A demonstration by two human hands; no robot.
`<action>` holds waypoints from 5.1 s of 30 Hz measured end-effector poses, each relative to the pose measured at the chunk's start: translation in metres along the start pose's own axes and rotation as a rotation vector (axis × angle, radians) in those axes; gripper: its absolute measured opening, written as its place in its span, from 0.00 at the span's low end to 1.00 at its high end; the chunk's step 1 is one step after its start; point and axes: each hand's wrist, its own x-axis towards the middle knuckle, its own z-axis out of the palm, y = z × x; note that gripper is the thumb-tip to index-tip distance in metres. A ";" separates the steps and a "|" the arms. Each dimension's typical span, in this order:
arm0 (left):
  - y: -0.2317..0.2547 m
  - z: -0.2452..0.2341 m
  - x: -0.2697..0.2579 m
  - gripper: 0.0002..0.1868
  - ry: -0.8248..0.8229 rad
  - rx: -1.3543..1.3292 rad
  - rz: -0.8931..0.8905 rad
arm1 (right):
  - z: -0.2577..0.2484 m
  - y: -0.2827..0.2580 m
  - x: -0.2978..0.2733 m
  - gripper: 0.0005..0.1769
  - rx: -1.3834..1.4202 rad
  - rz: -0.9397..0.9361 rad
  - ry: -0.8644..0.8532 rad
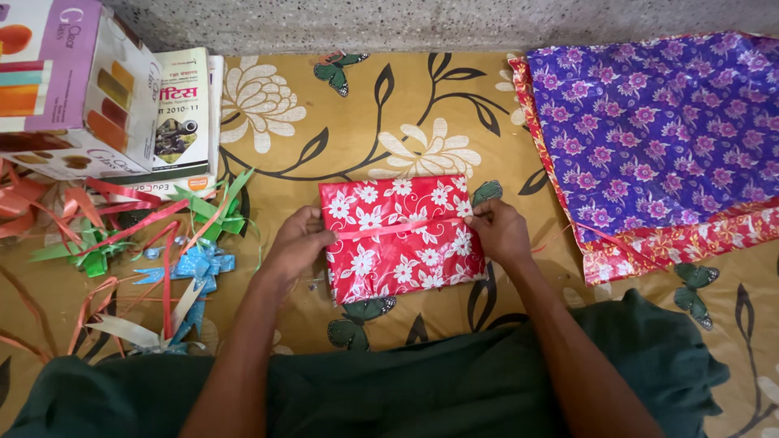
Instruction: The person ties a pink ribbon around a red floral-wrapped gift and then attaches a green paper bow to the center. The person adjusts the ribbon and bow loops by hand to complete the decoration.
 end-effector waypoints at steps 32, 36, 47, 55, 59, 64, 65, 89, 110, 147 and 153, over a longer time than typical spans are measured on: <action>0.070 -0.008 -0.046 0.16 -0.105 -0.062 0.346 | -0.047 -0.009 0.010 0.08 0.385 -0.064 -0.379; 0.078 -0.006 -0.060 0.13 0.102 0.107 0.419 | -0.061 -0.025 0.012 0.10 0.116 -0.355 -0.136; 0.067 -0.010 -0.069 0.21 0.322 0.941 0.828 | -0.092 -0.049 -0.018 0.21 -0.588 -0.911 0.011; 0.060 -0.013 -0.075 0.20 0.283 0.939 1.028 | -0.107 -0.050 -0.037 0.22 -0.649 -1.155 -0.040; 0.054 -0.007 -0.072 0.14 0.310 1.049 0.958 | -0.104 -0.053 -0.035 0.21 -0.674 -1.175 0.009; 0.044 -0.005 -0.067 0.18 0.164 1.106 0.810 | -0.092 -0.051 -0.035 0.21 -0.749 -1.131 -0.084; 0.042 -0.004 -0.066 0.17 0.147 1.108 0.805 | -0.090 -0.048 -0.035 0.22 -0.726 -1.151 -0.091; 0.037 -0.049 -0.046 0.08 0.253 1.249 0.307 | -0.095 -0.016 -0.020 0.08 -0.740 -0.990 0.071; 0.147 -0.054 -0.079 0.08 0.159 1.377 0.176 | -0.139 -0.116 -0.019 0.04 -0.477 -0.975 -0.002; 0.045 0.105 -0.082 0.34 -0.058 1.247 0.311 | 0.004 -0.193 -0.038 0.07 0.029 -0.399 -0.287; 0.065 0.104 -0.079 0.36 -0.084 1.261 0.172 | 0.002 -0.194 -0.055 0.05 0.128 -0.463 -0.269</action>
